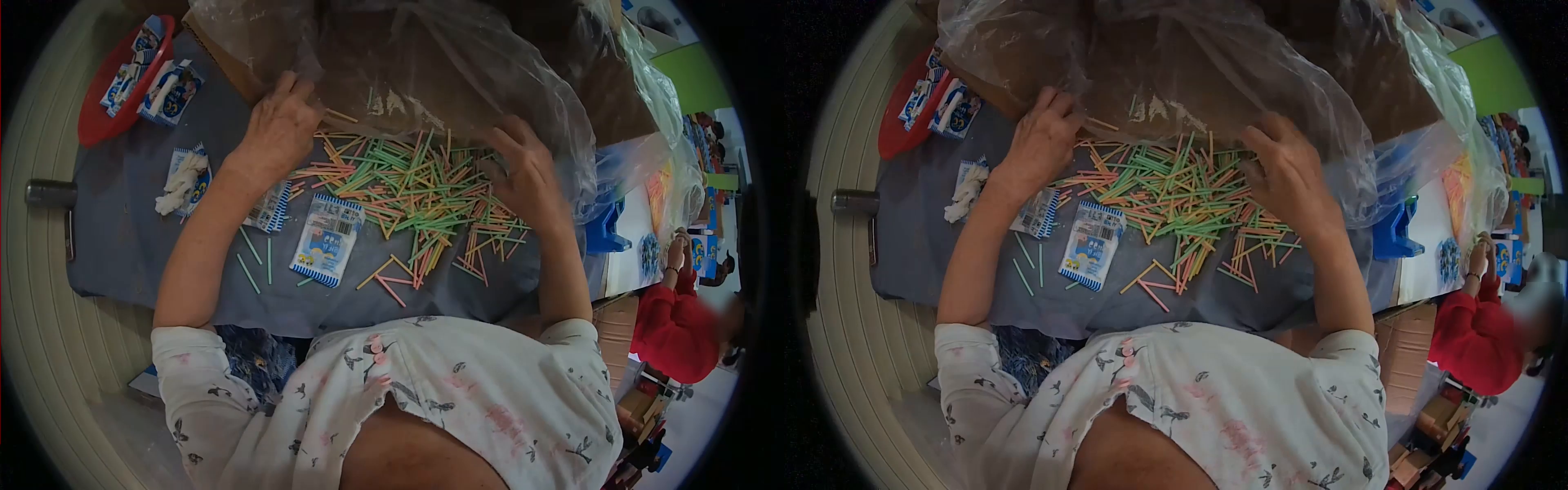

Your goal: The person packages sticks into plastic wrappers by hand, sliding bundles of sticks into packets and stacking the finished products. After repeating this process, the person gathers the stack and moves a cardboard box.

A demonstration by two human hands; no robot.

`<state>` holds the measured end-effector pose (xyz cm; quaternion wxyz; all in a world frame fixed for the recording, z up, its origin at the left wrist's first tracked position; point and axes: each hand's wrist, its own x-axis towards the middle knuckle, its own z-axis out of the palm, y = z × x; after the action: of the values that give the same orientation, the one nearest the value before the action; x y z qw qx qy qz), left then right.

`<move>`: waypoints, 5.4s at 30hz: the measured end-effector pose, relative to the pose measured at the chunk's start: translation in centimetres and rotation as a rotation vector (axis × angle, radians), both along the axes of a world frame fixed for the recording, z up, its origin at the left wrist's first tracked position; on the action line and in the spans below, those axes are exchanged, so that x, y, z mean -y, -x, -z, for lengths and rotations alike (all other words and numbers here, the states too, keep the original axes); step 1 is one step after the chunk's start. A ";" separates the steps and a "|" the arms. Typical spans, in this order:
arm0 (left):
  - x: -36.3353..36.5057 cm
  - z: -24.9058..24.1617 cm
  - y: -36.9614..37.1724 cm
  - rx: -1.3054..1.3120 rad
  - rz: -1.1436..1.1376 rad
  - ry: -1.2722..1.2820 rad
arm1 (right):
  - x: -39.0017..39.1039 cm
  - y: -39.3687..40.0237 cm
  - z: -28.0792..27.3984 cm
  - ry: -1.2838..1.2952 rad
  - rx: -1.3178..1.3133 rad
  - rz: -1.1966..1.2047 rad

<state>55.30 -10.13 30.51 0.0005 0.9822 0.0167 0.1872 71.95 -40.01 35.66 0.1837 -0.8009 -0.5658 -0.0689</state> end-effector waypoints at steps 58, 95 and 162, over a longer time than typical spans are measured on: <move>-9.0 -15.2 -2.6 0.620 -0.326 0.585 | 3.4 -18.9 -10.0 -0.502 0.412 0.568; -12.3 -25.3 6.5 0.471 -0.101 1.061 | -7.2 -22.9 -22.9 -0.373 0.437 0.110; -3.1 -1.3 25.7 0.518 -0.887 1.653 | -4.7 -11.1 4.9 -0.100 -0.823 0.460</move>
<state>29.58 -7.06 31.86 0.6229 0.5051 0.5107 0.3099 83.04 -35.32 30.77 0.4110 -0.8563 -0.2498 0.1880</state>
